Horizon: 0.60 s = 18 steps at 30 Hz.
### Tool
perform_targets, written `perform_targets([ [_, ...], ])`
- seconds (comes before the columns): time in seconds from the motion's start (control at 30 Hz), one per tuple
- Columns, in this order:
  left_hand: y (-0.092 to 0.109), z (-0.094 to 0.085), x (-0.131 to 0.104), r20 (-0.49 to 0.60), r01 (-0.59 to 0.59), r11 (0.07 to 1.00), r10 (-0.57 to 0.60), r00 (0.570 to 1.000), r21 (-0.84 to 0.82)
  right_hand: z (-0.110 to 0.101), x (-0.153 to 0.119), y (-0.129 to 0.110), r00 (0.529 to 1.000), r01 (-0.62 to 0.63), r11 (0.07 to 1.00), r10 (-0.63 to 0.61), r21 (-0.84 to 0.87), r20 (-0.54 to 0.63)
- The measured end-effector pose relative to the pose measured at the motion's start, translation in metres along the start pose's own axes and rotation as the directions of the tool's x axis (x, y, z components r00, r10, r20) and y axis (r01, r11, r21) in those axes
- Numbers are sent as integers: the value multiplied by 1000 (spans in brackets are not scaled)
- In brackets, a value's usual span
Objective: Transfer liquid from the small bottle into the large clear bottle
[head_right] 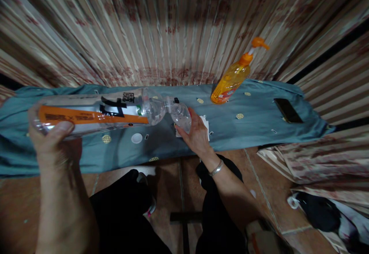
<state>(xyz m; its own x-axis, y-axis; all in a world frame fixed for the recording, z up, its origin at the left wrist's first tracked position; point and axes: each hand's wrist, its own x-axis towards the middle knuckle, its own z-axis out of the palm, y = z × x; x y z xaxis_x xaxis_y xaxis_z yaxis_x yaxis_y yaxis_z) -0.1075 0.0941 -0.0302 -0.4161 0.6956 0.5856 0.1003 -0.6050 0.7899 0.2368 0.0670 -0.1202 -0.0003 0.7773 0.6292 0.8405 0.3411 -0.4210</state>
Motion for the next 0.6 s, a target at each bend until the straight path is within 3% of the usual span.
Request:
perform_targets([
  [0.4,5,2,-1,-1,13,999,-13,1000,-48,0,1,-1,1000,9,1000,-8,-15,2],
  [0.6,7,1,1,-37,72,996,-74,997,-55,-1,1,0,1000,11,1000,-11,-5,13],
])
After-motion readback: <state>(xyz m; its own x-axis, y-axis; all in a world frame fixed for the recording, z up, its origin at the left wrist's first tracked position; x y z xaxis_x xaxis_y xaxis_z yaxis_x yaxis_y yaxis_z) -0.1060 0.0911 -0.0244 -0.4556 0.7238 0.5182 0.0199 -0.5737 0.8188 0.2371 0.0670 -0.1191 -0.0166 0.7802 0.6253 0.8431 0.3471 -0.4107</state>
